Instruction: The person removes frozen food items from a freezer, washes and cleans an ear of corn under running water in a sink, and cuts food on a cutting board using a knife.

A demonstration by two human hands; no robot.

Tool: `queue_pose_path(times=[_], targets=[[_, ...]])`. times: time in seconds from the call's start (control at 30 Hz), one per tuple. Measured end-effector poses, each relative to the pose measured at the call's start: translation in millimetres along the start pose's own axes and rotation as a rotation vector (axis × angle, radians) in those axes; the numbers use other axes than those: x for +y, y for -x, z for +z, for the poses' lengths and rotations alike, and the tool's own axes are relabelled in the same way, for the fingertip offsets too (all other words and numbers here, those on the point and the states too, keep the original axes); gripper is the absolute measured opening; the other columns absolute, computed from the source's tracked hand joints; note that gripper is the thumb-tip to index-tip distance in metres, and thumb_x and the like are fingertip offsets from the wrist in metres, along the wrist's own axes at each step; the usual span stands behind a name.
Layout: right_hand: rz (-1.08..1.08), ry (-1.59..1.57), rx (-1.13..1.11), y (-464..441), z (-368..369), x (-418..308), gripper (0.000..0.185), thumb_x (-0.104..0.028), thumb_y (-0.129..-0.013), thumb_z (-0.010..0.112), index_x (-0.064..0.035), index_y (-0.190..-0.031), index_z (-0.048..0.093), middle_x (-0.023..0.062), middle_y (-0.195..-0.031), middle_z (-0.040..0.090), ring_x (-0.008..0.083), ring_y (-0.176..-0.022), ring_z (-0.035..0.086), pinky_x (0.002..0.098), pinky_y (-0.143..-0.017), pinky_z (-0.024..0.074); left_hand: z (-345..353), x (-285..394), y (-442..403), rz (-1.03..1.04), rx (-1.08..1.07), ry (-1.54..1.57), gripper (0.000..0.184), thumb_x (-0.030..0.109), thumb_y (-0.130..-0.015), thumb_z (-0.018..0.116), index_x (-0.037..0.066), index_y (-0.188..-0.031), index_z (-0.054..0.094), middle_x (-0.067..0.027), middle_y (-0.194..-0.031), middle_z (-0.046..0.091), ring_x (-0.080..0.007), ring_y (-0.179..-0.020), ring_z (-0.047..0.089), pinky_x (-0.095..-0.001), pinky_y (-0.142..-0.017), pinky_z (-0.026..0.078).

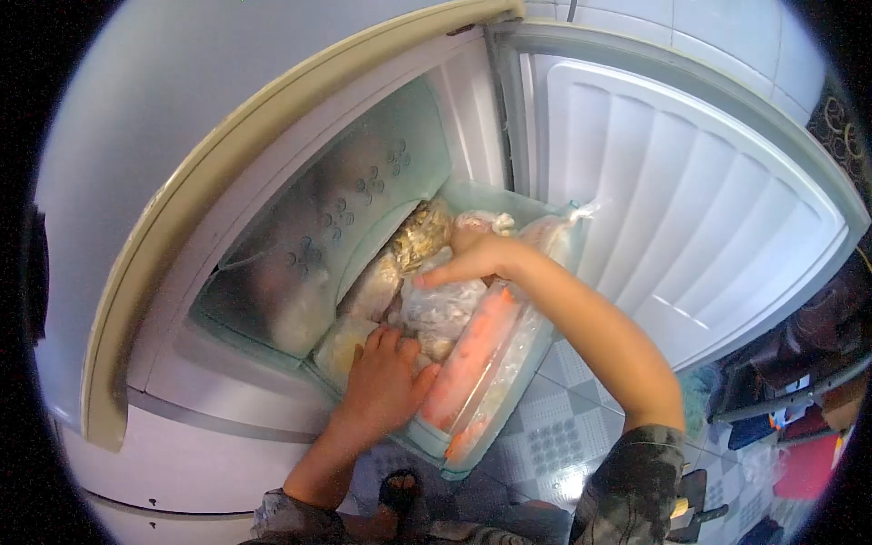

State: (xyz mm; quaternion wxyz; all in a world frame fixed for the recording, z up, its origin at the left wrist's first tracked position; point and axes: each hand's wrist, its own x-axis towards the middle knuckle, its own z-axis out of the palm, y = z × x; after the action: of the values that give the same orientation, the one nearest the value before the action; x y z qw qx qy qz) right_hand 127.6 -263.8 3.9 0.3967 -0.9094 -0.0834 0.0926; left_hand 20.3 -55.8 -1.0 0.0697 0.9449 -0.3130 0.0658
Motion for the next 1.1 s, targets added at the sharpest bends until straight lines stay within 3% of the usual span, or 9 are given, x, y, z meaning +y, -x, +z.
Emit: queue_pose_path(times=[0.07, 0.13, 0.27, 0.4, 0.47, 0.57, 0.67, 0.87, 1.1], targets=[[0.080, 0.086, -0.091, -4, 6, 2, 0.075, -0.040, -0.053, 0.081, 0.0017, -0.106, 0.047, 0.0152, -0.096, 0.053, 0.0251, -0.090, 0.052, 0.0329, -0.078, 0.0424, -6, 3, 3, -0.005, 0.006, 0.012, 0.032, 0.029, -0.080, 0.052, 0.000, -0.096, 0.054, -0.0207, -0.109, 0.049, -0.0382, -0.110, 0.041, -0.0483, -0.087, 0.037], [0.055, -0.245, -0.059, -2, 9, 4, 0.071, -0.033, -0.054, 0.080, 0.0008, -0.107, 0.047, 0.0154, -0.097, 0.053, 0.0229, -0.091, 0.052, 0.0310, -0.078, 0.0423, -13, 5, 3, 0.004, -0.233, 0.086, 0.034, 0.026, -0.081, 0.052, 0.002, -0.105, 0.052, -0.0215, -0.114, 0.046, -0.0386, -0.114, 0.039, -0.0510, -0.089, 0.036], [0.147, -0.272, 0.084, -2, 2, -2, 0.066, -0.026, -0.058, 0.075, 0.0017, -0.110, 0.047, 0.0159, -0.095, 0.056, 0.0225, -0.091, 0.054, 0.0301, -0.079, 0.0429, -9, 13, 14, 0.006, -0.215, -0.048, 0.039, 0.024, -0.082, 0.050, 0.006, -0.116, 0.048, -0.0221, -0.119, 0.043, -0.0393, -0.115, 0.038, -0.0540, -0.090, 0.035], [0.123, -0.546, 0.458, 5, -28, 9, 0.055, -0.018, -0.061, 0.071, 0.0031, -0.107, 0.049, 0.0130, -0.085, 0.057, 0.0214, -0.078, 0.057, 0.0296, -0.068, 0.0467, -7, 13, 20, 0.014, -0.200, -0.117, 0.043, 0.023, -0.082, 0.049, 0.010, -0.123, 0.043, -0.0230, -0.126, 0.037, -0.0425, -0.117, 0.036, -0.0600, -0.090, 0.032], [0.133, -0.847, 0.664, 17, -40, 11, 0.049, -0.016, -0.064, 0.069, 0.0045, -0.104, 0.050, 0.0124, -0.087, 0.058, 0.0203, -0.078, 0.057, 0.0302, -0.066, 0.0475, -5, 13, 23, 0.011, -0.203, -0.117, 0.044, 0.023, -0.082, 0.048, 0.011, -0.124, 0.042, -0.0233, -0.128, 0.036, -0.0435, -0.118, 0.035, -0.0617, -0.090, 0.031], [0.042, -1.019, 0.878, 21, -48, 12, 0.044, -0.016, -0.068, 0.067, 0.0058, -0.103, 0.050, 0.0114, -0.087, 0.058, 0.0189, -0.078, 0.057, 0.0295, -0.066, 0.0477, 0, 15, 27, 0.026, -0.168, -0.189, 0.044, 0.021, -0.082, 0.046, 0.011, -0.125, 0.042, -0.0242, -0.128, 0.035, -0.0436, -0.118, 0.035, -0.0630, -0.090, 0.030], [0.060, -0.977, 0.901, 15, -47, 23, 0.050, -0.020, -0.065, 0.069, 0.0061, -0.104, 0.050, 0.0160, -0.092, 0.057, 0.0231, -0.083, 0.056, 0.0338, -0.072, 0.0451, 0, 18, 28, 0.015, -0.135, -0.206, 0.045, 0.019, -0.082, 0.045, 0.012, -0.126, 0.042, -0.0245, -0.128, 0.035, -0.0432, -0.119, 0.034, -0.0639, -0.091, 0.028], [0.059, -1.007, 0.900, 17, -45, 19, 0.048, -0.021, -0.066, 0.068, 0.0062, -0.102, 0.051, 0.0157, -0.092, 0.057, 0.0226, -0.082, 0.056, 0.0328, -0.073, 0.0445, 3, 15, 24, 0.096, -0.068, -0.054, 0.044, 0.018, -0.079, 0.048, 0.009, -0.122, 0.047, -0.0223, -0.127, 0.037, -0.0407, -0.122, 0.030, -0.0631, -0.095, 0.021], [0.051, -1.011, 0.902, 14, -45, 24, 0.045, -0.020, -0.067, 0.068, 0.0055, -0.100, 0.051, 0.0137, -0.089, 0.057, 0.0210, -0.079, 0.055, 0.0319, -0.069, 0.0448, 3, 10, 16, 0.179, -0.139, 0.323, 0.039, 0.009, -0.075, 0.050, -0.005, -0.111, 0.050, -0.0208, -0.120, 0.044, -0.0375, -0.121, 0.032, -0.0470, -0.102, 0.024]])
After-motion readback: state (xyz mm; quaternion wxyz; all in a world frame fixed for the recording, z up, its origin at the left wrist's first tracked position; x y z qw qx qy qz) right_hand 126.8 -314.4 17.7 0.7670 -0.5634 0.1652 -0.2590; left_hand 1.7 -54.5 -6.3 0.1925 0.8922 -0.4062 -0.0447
